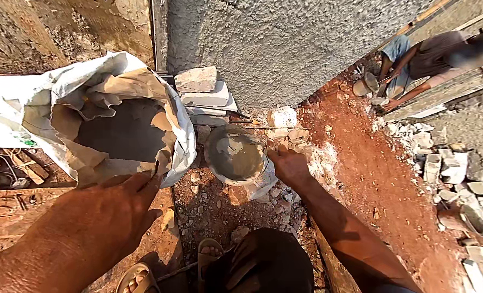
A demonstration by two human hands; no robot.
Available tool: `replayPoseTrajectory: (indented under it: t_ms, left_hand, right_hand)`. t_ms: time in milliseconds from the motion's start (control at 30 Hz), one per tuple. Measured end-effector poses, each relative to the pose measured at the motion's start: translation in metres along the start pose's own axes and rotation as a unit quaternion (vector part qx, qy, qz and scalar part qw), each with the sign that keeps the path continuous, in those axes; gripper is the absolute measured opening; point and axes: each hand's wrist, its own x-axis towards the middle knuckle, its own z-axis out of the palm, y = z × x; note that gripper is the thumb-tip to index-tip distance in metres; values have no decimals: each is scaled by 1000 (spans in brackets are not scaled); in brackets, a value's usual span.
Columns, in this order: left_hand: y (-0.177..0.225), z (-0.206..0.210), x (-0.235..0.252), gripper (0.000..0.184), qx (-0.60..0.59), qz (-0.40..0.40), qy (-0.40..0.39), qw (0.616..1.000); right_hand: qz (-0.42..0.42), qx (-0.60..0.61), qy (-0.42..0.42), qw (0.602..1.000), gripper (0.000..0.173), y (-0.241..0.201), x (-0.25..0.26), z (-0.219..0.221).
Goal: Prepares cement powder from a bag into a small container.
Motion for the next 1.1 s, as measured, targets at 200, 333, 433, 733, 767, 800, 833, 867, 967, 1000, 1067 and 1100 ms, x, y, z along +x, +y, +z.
replayPoseTrajectory:
  t_ms: [200,333,433,733,767,800,833,867,967,1000,1067,1100]
  left_hand:
    - [-5,3,-4,61,-21,-6,19,1000]
    - [-4,4,-3,61,-21,-13,16,1000]
    - [-2,2,-1,60,-12,-6,22,1000]
    - [-6,1,-5,59,-27,-6,59,998]
    - [-7,-1,-6,59,-30,-11,58,998]
    - [-7,-3,-6,60,-32,-15,56,998]
    - [-8,-5,-5,63,-30,-19,61,998]
    - [-9,-6,-5,69,-24,-28,63,997]
    - [-7,-10,-5,75,-1,-72,41,997]
    - [-6,-11,-4,73,6,-81,40,996]
    - [-5,-13,-3,63,21,-88,39,995]
    - [-3,-15,-1,57,29,-92,27,995]
  right_hand:
    - [-60,27,-3,998,30,-5,-22,-29]
    - [-11,15,35,999,24,12,-23,-46]
    - [-6,-3,27,1000,22,16,-18,-43]
    - [37,51,59,996,27,9,-44,-43]
    - [51,64,43,996,29,12,-48,-44]
    - [72,82,22,994,31,15,-51,-48]
    - [99,105,4,990,31,18,-53,-54]
    - [126,129,-3,984,28,22,-55,-62]
    - [197,256,9,946,23,37,-62,-90]
    - [201,308,24,930,24,42,-65,-99]
    - [167,392,59,903,29,48,-67,-122]
    - [138,414,80,896,32,48,-63,-134]
